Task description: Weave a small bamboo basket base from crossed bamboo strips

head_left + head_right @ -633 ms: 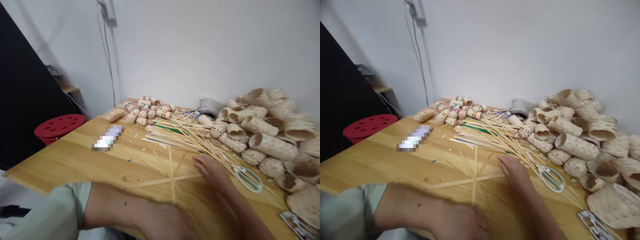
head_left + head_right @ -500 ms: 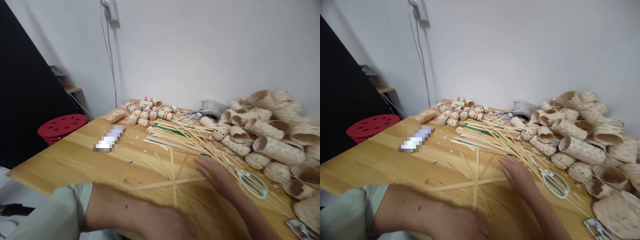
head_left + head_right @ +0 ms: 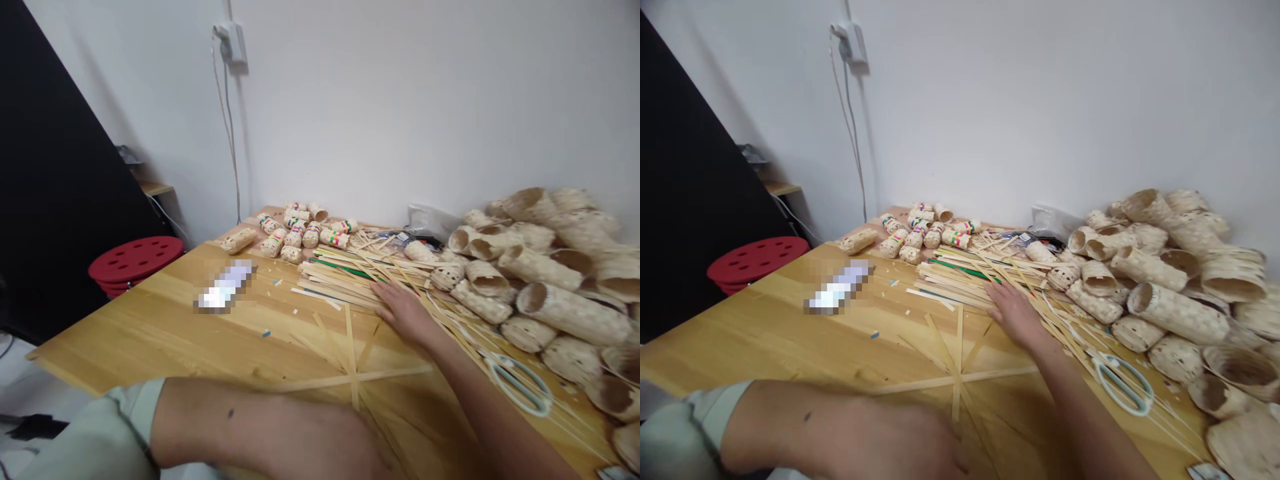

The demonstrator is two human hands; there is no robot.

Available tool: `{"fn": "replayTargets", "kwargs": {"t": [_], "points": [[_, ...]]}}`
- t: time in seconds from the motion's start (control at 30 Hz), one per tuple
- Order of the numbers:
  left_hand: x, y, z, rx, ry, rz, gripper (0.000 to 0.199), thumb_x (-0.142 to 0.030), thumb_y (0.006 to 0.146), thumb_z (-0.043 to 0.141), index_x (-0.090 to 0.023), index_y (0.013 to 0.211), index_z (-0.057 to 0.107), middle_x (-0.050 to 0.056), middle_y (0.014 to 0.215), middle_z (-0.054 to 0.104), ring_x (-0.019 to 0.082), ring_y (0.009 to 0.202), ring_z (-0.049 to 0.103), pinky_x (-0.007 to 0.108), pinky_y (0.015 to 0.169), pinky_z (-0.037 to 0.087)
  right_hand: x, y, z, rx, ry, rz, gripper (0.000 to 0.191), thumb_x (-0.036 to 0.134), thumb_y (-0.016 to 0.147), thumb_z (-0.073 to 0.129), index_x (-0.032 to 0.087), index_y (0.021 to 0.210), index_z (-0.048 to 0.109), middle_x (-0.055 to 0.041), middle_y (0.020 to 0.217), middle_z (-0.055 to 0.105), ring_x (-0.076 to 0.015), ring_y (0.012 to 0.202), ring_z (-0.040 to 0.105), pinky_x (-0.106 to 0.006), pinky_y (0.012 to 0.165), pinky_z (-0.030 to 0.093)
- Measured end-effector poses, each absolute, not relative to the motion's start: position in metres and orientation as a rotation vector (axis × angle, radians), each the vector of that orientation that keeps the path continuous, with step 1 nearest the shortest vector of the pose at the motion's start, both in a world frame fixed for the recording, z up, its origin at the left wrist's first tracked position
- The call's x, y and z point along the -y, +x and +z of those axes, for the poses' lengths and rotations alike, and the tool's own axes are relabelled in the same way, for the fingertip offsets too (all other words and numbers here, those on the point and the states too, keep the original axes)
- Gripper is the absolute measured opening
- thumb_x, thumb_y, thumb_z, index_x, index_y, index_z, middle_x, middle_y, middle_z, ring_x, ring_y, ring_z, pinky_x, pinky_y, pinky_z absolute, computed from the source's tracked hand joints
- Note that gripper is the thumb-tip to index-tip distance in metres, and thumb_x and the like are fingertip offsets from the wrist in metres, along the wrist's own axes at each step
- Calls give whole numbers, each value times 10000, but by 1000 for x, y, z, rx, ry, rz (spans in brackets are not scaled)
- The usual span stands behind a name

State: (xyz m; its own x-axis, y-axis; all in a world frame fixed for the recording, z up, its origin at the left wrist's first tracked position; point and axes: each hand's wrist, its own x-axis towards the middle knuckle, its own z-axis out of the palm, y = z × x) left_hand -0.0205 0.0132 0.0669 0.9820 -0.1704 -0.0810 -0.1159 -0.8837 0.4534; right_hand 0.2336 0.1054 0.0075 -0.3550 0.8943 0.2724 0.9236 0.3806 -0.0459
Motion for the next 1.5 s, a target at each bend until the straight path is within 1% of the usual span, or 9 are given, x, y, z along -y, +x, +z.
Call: {"fn": "replayTargets", "kwargs": {"t": [0.13, 0.23, 0.37, 0.57, 0.73, 0.97, 1.13, 1.33, 1.5], "points": [[-24, -26, 97, 405, 2892, -72, 153, -282, 904, 517, -197, 934, 640, 7, 827, 679, 170, 754, 631, 319, 544, 457, -116, 238, -2, 2352, -1641, -162, 551, 309, 876, 570, 170, 1401, 481, -148, 1408, 532, -305, 1305, 487, -486, 1072, 404], [-40, -24, 108, 337, 2962, 51, 259, -309, 949, 477, -203, 1135, 622, 18, 907, 689, 171, 830, 642, 319, 655, 458, -117, 242, -8, 2325, -1645, -160, 514, 337, 871, 588, 180, 1357, 527, -155, 1376, 561, -318, 1268, 523, -502, 1043, 428], [-85, -16, 104, 153, 2937, 123, 308, -362, 970, 448, -194, 1167, 614, 55, 1034, 691, 161, 957, 629, 259, 812, 453, -115, 242, -12, 2311, -1591, -157, 432, 342, 892, 566, 184, 1294, 578, -147, 1338, 596, -308, 1230, 555, -486, 1030, 436], [-161, -19, 57, -795, 3007, 539, 338, -328, 970, 422, -168, 1218, 588, 112, 1285, 595, 245, 1165, 543, 372, 983, 419, -113, 239, -11, 2270, -1535, -142, 365, 308, 889, 563, 197, 1235, 607, -132, 1244, 654, -299, 1139, 599, -479, 965, 470], [-180, -31, 20, -996, 2981, 525, 400, -317, 934, 507, -181, 1309, 517, 100, 1407, 507, 248, 1299, 432, 409, 1105, 319, -111, 236, -7, 2240, -1566, -116, 328, 275, 877, 578, 171, 1184, 623, -138, 1198, 655, -282, 1118, 588, -441, 970, 457], [-183, -29, 1, -961, 2991, 504, 423, -380, 943, 481, -210, 1330, 494, 96, 1373, 541, 239, 1271, 465, 428, 1064, 330, -106, 230, 3, 2226, -1649, -42, 276, 285, 840, 644, 205, 1105, 643, -79, 1150, 670, -242, 1091, 589, -376, 948, 450], [-187, -26, -1, -945, 2981, 560, 325, -278, 949, 456, -213, 1248, 566, 79, 1239, 628, 216, 1169, 545, 377, 974, 397, -113, 228, 25, 2176, -1794, -56, 293, 349, 965, 442, 233, 1135, 651, -57, 1157, 697, -202, 1053, 627, -315, 873, 464], [-191, -24, -4, -941, 2978, 631, 262, -274, 955, 447, -233, 1124, 643, 62, 1052, 674, 186, 1043, 595, 315, 875, 439, -151, 220, 37, 2247, -1941, -225, 253, 207, 929, 475, 213, 1013, 713, -99, 1020, 722, -239, 1022, 612, -322, 826, 423], [-188, -23, -5, -978, 2971, 665, 260, -278, 957, 444, -226, 1113, 647, 61, 1075, 680, 202, 1035, 603, 338, 866, 439, -171, 217, 30, 2327, -1976, -301, 198, 238, 909, 536, 191, 990, 711, -113, 1033, 693, -241, 1027, 586, -314, 801, 403]]}}
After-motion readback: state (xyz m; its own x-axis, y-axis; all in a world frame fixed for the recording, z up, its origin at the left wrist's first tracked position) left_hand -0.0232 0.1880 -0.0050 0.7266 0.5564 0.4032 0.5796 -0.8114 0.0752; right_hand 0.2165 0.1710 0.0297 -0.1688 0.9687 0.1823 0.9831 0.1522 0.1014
